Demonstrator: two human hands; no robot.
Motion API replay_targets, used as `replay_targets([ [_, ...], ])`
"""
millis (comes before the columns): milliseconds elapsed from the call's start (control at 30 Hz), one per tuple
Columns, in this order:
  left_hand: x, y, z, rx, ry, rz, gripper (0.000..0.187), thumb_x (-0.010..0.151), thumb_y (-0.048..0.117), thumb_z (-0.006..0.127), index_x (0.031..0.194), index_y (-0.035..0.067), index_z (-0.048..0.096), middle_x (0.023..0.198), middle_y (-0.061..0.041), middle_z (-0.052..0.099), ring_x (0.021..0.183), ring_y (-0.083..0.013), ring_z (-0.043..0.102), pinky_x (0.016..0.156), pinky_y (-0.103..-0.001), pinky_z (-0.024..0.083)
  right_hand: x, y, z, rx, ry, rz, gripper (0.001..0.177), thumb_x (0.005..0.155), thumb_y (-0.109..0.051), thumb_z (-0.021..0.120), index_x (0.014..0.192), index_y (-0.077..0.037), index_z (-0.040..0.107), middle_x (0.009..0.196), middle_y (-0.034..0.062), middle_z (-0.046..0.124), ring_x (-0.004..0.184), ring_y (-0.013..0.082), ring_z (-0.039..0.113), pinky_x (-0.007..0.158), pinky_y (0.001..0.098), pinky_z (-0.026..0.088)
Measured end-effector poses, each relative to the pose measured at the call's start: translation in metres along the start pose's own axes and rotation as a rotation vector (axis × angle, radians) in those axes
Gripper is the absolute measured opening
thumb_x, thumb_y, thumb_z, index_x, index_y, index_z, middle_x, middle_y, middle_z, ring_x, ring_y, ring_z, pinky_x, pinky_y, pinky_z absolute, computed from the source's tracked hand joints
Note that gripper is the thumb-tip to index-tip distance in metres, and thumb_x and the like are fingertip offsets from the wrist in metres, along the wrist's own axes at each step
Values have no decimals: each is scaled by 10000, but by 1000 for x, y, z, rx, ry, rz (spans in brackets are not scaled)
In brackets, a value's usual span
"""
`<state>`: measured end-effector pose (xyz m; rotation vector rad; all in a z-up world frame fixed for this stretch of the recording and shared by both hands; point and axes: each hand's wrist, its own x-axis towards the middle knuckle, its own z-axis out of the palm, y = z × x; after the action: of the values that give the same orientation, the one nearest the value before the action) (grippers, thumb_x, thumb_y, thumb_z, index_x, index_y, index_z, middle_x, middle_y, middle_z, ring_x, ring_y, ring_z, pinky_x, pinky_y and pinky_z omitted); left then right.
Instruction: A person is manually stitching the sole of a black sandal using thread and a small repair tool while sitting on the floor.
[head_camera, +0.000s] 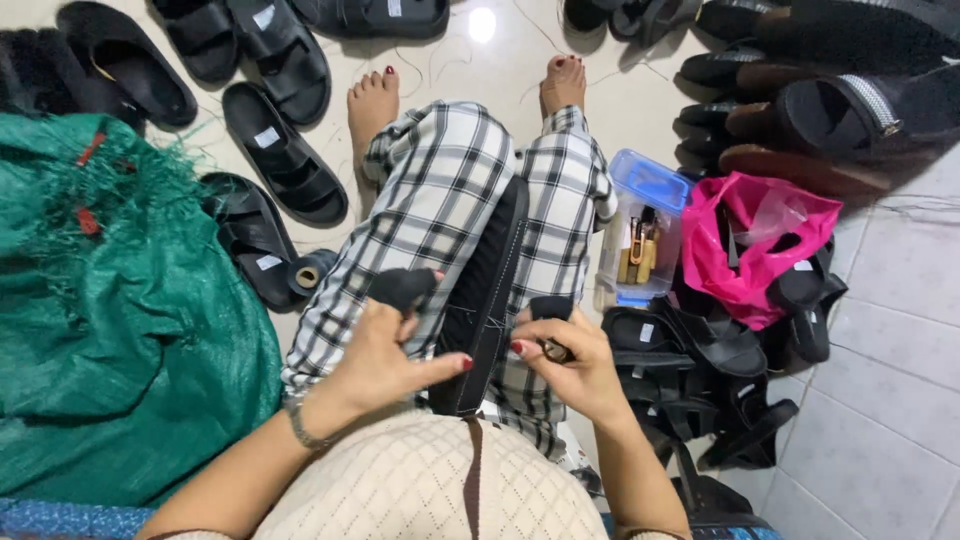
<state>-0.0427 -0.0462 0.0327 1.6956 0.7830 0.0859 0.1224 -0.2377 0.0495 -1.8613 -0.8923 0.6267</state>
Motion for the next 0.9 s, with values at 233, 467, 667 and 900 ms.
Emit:
replay_targets([
  [233,-7,-6,26,137,-97,210,1019,635,368,977,1474,76,477,1264,-250,477,1207,-497,551,1000,-525,496,-1,12,2,161,-71,100,124,798,-59,793,897,-78,720,656,73,713,571,195,642,590,298,527],
  [467,-5,-11,26,155,-40,294,939,648,369,948,1440,97,521,1245,-228,516,1124,-474,614,928,-518,532,-8,-12,-22,-591,-97,-127,372,655,-47,767,982,-224,770,609,5,561,518,249,605,537,335,513],
  [667,-3,-64,30,-112,200,441,212,788,39,820,988,106,817,905,-86,777,833,-251,756,753,-310,587,-12,34,7,-440,269,-259,235,698,-29,832,900,-112,745,708,59,677,636,293,679,597,356,531],
  [900,26,-88,-99,833,385,96,338,1007,223,737,817,-28,613,743,-207,592,706,-374,548,672,-469,485,-17,48,-104,-1020,718,-41,315,863,163,782,1155,45,767,822,133,684,690,265,513,644,380,466],
])
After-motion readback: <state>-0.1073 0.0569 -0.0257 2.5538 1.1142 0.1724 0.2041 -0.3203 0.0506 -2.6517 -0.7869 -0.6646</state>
